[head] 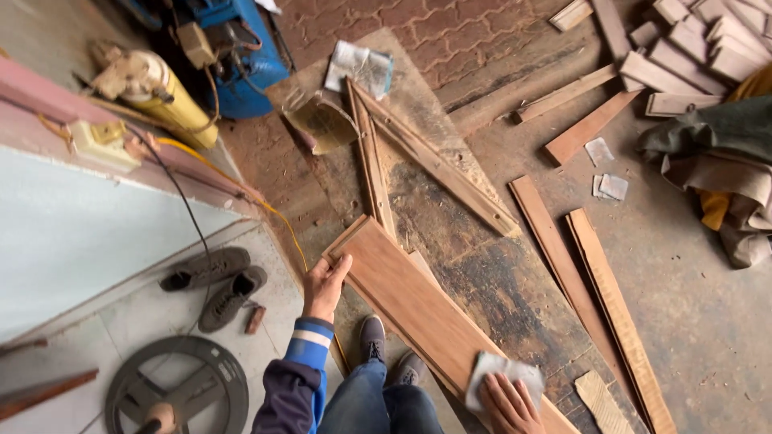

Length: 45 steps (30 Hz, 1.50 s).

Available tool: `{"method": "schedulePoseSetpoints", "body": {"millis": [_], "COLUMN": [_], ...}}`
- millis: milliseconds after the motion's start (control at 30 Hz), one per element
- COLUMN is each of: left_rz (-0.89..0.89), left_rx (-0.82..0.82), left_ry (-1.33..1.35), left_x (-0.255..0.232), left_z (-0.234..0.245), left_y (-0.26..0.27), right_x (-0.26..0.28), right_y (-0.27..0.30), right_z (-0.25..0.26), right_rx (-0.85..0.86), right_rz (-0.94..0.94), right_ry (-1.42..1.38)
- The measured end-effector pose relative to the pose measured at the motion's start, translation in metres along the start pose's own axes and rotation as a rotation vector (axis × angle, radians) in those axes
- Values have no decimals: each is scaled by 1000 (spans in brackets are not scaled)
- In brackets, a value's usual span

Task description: Manually sanding several pieces of wood planks using sandpaper.

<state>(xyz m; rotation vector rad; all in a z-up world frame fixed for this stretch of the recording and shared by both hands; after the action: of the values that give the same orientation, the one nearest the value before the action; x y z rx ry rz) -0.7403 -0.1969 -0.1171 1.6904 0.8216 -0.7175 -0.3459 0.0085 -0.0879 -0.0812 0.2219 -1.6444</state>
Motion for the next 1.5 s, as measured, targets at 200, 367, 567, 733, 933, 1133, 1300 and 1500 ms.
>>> {"method": "schedulePoseSetpoints", "body": {"millis": [200,367,567,733,933,1133,1300,1500], "left_rz": [-75,-71,-71,-59,-2,144,256,352], "left_rx": [12,-32,-22,-32,39,122,166,198], "left_ry": [-55,-136,-122,-185,-81,-122,-186,-2], "left_x": [0,3,-5,-3,-14,-20,-24,-15], "left_z": [-3,4,0,-1,2,1,-1,6], "left_y": [1,-5,1,4,0,-13,-15,-16], "right_x": [55,36,-17,33,61,18,67,118], "right_y": [-206,-201,20,-144,-249,-58,-147,-257], "right_z": [51,56,-6,37,58,5,13,43], "right_rx": [25,134,261,66,60,89,54,105], "right_rz": [133,168,300,138,41,-73,-87,36], "right_ry": [-199,-155,-76,-151,-297,-63,-119,-312]}}
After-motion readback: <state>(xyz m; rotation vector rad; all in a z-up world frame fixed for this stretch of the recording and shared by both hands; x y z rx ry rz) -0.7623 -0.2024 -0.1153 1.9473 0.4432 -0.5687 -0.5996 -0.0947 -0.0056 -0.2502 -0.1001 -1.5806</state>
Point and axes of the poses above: each hand's wrist, its own y-axis away from the middle knuckle, its own z-axis out of the back of the hand, x = y × z, the point moved 8 cm from there along -y, towards the middle knuckle, and after that the axes turned 12 degrees about y, right-handed, at the moved point
